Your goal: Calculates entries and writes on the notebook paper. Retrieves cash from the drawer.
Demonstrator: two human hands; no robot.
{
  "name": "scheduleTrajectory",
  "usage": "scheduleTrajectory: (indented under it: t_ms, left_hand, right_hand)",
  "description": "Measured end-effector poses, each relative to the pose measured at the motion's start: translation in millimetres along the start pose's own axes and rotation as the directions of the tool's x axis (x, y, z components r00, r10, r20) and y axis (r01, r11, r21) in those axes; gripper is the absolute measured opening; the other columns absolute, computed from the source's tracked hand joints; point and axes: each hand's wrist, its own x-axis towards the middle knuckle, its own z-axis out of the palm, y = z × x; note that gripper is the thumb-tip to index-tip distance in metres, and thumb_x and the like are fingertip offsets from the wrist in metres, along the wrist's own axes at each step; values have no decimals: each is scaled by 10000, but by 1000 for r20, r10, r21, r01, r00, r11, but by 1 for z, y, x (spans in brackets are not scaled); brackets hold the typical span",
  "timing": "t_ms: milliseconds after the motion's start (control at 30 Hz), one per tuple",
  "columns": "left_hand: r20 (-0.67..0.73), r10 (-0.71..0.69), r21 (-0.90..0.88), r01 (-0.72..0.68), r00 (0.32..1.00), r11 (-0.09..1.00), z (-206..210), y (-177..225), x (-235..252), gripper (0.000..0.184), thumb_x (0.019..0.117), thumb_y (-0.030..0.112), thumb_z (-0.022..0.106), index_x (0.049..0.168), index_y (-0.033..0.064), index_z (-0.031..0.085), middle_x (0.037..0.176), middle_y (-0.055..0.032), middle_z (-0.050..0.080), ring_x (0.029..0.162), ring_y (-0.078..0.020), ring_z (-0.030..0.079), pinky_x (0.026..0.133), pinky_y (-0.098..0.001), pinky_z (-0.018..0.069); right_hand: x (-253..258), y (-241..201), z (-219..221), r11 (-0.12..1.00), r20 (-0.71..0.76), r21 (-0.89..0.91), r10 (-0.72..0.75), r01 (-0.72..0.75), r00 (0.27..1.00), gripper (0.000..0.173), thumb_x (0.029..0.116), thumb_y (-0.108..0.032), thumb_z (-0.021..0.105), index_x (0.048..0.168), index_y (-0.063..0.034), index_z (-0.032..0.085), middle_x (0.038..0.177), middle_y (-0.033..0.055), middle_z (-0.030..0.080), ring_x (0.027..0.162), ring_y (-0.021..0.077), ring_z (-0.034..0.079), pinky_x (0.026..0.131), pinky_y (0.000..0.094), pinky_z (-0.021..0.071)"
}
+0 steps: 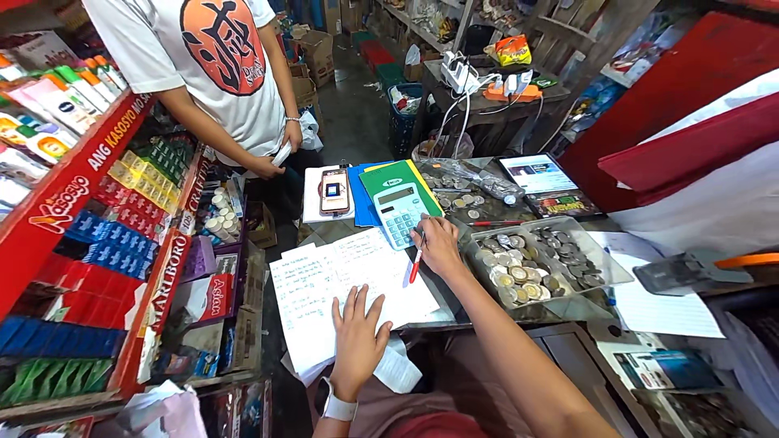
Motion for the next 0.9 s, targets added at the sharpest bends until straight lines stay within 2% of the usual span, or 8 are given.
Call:
scheduleTrajectory:
  t_ms: [200,267,467,633,733,833,900]
  left_hand:
    - [-17,12,-6,-12,1000,1000,1,-1,0,467,996,449,525,1374,213,666,1521,-146,527,1443,-446,420,1130,-777,174]
    - [-17,9,-3,-9,1000,1000,2,-1,0,466,995,450,526,1374,218,666,1522,-141,528,1441,-443,424,1130,-775,176]
    - [0,1,-2,-1,1000,1000,1,-1,0,471,998,455,517,1383,223,659,1532,-138,517,1451,-436,412,1138,-765,169]
    - [-2,7,12,-7,1000,1000,1,-1,0,473,1001,465,509,1383,228,657,1531,-135,518,1451,-434,413,1137,-764,172]
    - [-5,8,9,-8,1000,1000,2,-1,-1,475,1001,465,508,1387,230,655,1531,-135,518,1450,-439,412,1138,-764,172]
    - [-10,12,8,-12,1000,1000,1,-1,-1,478,1003,469,500,1385,227,656,1533,-134,516,1452,-438,409,1135,-767,170]
    - [-16,17,13,-17,1000,1000,1,-1,-1,479,1007,472,492,1388,231,653,1533,-134,516,1449,-434,416,1136,-766,172]
  right_hand:
    - [-3,0,-1,999,-2,1,-41,41,999,399,1059,-343,494,1178,-8,675,1407,202,612,1452,436,411,1181,643,240]
    - [-4,-1,3,995,-47,4,-96,96,994,391,1056,-347,492,1140,-19,686,1382,194,630,1430,444,434,1169,647,255]
    - [1,-2,8,991,-48,14,-129,130,990,382,1057,-350,493,1116,-25,684,1414,192,611,1422,440,445,1152,649,270]
    - [8,-2,2,992,5,8,-123,123,992,399,1063,-369,491,1122,-27,686,1347,179,652,1374,424,493,1146,651,263]
    - [2,-3,1,993,26,25,-120,119,992,395,1061,-365,492,1153,-31,683,1360,171,643,1387,408,483,1160,635,259]
    - [-15,-7,10,966,-38,75,-247,249,968,372,1049,-339,500,1108,-27,694,1343,182,654,1334,424,535,1135,626,328]
    - [-23,-14,16,942,-28,73,-326,327,945,353,1047,-330,508,1094,-38,701,1389,178,633,1331,427,542,1120,619,361]
